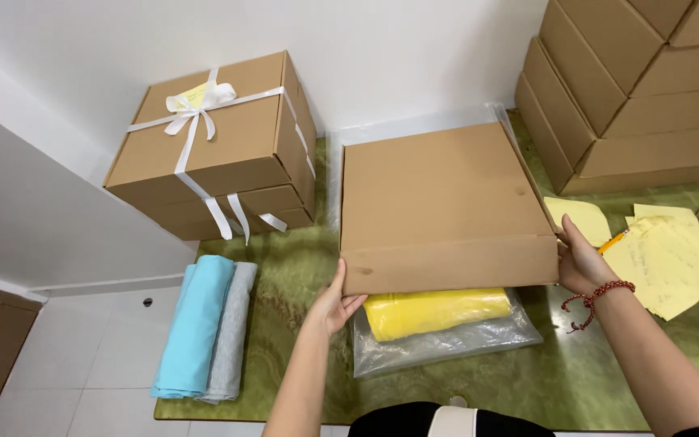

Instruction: Packing a fabric roll into a plastic bag and cardboard box, then tying it with a ribbon

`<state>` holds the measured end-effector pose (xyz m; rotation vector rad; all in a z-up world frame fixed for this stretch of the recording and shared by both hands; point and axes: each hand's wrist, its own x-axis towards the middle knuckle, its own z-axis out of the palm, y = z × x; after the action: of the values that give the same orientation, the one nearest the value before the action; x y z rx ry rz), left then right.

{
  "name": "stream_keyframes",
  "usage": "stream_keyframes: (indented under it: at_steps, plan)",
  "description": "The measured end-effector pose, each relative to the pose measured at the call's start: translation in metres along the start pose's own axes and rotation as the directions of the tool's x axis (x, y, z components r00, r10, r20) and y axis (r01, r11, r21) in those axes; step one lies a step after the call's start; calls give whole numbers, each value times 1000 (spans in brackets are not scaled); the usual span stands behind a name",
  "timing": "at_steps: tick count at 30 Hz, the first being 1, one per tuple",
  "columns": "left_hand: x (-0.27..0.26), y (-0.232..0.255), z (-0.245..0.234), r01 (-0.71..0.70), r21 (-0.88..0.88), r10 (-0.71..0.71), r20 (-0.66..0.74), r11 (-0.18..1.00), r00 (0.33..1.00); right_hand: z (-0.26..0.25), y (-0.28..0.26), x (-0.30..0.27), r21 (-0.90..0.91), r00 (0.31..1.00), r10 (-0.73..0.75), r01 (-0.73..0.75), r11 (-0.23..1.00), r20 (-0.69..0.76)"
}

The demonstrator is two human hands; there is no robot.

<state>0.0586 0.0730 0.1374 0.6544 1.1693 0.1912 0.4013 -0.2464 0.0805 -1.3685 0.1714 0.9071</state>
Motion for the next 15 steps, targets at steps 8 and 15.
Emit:
stream_keyframes:
  at_steps: [8, 15]
  plan:
    - [1, 12, -11, -66, -219, 99, 144, 973, 985, -9, 6, 3, 121, 988, -16, -2, 993, 155]
    - [-39, 91, 39, -206, -412, 296, 166, 887, 941, 29, -17, -24, 2, 999, -33, 33, 999, -17]
